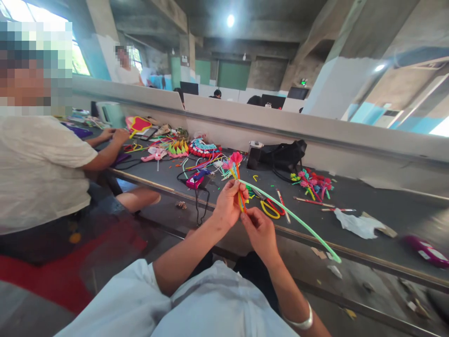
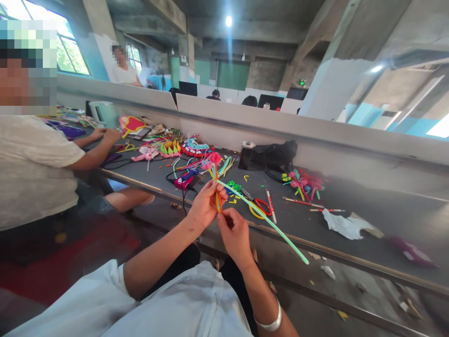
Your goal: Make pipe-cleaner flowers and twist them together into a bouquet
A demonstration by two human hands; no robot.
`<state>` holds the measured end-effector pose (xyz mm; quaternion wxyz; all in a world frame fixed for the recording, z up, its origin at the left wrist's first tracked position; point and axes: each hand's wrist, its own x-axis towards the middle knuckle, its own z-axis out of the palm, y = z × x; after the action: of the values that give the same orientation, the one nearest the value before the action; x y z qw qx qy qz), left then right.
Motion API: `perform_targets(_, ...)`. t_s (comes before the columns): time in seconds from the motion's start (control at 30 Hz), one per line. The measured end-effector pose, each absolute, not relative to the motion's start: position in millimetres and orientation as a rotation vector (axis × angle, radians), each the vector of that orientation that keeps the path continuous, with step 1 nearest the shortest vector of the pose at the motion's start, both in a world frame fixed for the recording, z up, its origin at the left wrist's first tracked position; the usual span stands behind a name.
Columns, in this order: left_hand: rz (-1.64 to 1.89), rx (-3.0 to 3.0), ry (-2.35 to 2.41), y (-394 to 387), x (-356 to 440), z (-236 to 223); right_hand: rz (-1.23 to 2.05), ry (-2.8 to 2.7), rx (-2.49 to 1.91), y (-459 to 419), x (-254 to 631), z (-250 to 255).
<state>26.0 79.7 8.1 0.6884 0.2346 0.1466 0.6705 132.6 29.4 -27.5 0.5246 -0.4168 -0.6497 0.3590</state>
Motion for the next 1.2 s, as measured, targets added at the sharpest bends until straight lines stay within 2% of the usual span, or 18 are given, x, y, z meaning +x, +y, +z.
perform_targets(0.2,1.459,0.464,0.315,76,26,14,0.551,-1.649,-1.033,29,130,-33)
perform_targets(0.63,1.485,0.429,0.267,80,23,18,0.324,-1.686,-1.044,29,122,-48)
perform_targets(0.87,1.485,0.406,0.269,81,23,12,0.400,-1.644,-1.072,29,120,-54)
perform_targets(1.2,1.478,0.462,0.269,78,23,8,0.707,-1.518,-1.070,28,123,-55)
